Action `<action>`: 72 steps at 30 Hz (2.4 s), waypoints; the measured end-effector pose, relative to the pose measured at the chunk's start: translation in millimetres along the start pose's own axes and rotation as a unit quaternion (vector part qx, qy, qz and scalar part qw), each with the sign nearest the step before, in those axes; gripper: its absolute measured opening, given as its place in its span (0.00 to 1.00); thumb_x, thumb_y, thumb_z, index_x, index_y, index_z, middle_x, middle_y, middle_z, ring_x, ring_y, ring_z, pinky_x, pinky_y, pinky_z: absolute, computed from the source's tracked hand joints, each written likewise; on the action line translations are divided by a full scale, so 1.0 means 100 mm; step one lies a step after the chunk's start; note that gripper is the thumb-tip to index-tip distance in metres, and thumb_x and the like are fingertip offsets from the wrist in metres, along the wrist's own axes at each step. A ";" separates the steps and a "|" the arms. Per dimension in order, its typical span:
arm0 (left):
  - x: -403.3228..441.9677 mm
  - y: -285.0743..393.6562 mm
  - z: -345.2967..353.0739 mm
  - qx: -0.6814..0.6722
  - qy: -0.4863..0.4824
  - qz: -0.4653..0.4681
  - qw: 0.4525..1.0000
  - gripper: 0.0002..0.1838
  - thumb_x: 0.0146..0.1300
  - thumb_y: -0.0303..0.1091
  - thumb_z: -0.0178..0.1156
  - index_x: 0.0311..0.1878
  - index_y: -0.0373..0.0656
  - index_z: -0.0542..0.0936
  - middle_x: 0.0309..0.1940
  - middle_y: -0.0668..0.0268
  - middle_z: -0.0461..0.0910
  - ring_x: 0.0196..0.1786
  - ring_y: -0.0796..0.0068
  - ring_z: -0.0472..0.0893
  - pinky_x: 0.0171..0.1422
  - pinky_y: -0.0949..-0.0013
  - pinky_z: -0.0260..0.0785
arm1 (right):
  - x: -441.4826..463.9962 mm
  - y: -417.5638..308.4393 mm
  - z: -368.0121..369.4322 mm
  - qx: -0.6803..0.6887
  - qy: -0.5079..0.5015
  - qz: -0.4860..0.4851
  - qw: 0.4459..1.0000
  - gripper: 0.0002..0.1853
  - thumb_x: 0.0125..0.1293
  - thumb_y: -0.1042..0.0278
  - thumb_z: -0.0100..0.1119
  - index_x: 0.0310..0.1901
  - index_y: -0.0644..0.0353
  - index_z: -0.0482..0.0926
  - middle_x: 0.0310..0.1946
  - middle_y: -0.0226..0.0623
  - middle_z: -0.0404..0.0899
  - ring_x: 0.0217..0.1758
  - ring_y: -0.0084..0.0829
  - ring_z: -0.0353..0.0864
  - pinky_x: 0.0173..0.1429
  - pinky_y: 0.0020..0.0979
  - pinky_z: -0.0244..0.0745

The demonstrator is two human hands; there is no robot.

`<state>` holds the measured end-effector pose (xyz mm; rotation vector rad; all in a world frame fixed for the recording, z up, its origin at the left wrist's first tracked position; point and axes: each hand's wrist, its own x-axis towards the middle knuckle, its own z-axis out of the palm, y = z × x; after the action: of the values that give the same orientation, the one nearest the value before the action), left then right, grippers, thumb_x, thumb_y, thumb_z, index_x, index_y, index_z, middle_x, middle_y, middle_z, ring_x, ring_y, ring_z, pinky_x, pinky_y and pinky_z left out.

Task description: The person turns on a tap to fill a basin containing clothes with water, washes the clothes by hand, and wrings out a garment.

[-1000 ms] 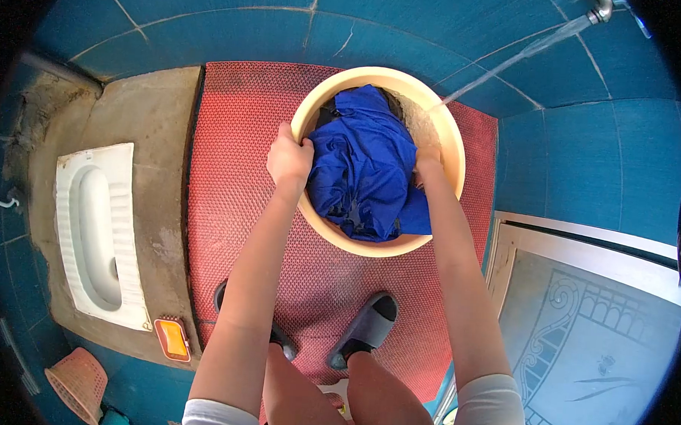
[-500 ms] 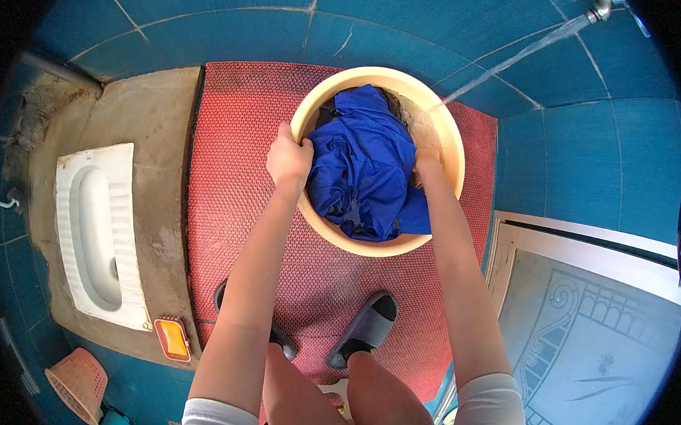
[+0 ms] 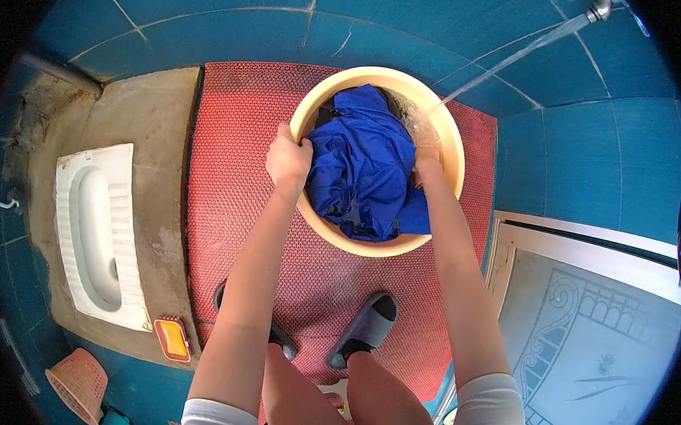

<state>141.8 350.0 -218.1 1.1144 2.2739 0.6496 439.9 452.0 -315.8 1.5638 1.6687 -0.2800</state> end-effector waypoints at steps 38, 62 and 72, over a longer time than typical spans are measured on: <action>-0.01 0.02 -0.02 0.005 -0.003 0.000 1.000 0.16 0.50 0.36 0.56 0.42 0.44 0.69 0.29 0.52 0.78 0.35 0.51 0.79 0.42 0.54 0.70 | -0.51 -0.16 -0.41 0.028 0.084 -0.015 0.996 0.12 0.45 0.62 0.64 0.32 0.56 0.83 0.33 0.37 0.81 0.37 0.31 0.81 0.43 0.31 0.76; 0.00 0.01 -0.01 0.009 -0.001 0.003 1.000 0.15 0.50 0.36 0.56 0.40 0.43 0.68 0.30 0.51 0.78 0.35 0.50 0.78 0.41 0.53 0.70 | -0.34 -0.12 -0.28 -0.038 0.108 -0.050 0.992 0.08 0.50 0.63 0.60 0.32 0.54 0.83 0.30 0.39 0.81 0.34 0.32 0.82 0.39 0.33 0.76; -0.01 0.02 -0.03 0.006 -0.001 -0.001 1.000 0.15 0.50 0.36 0.56 0.40 0.43 0.68 0.30 0.51 0.78 0.35 0.50 0.79 0.41 0.53 0.70 | -0.44 -0.16 -0.39 0.019 0.019 0.007 1.000 0.09 0.48 0.63 0.62 0.32 0.54 0.83 0.30 0.38 0.81 0.35 0.32 0.82 0.42 0.34 0.74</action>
<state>141.9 349.6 -214.0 1.1177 2.2790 0.6350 405.4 442.5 -266.7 1.6171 1.6891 -0.2772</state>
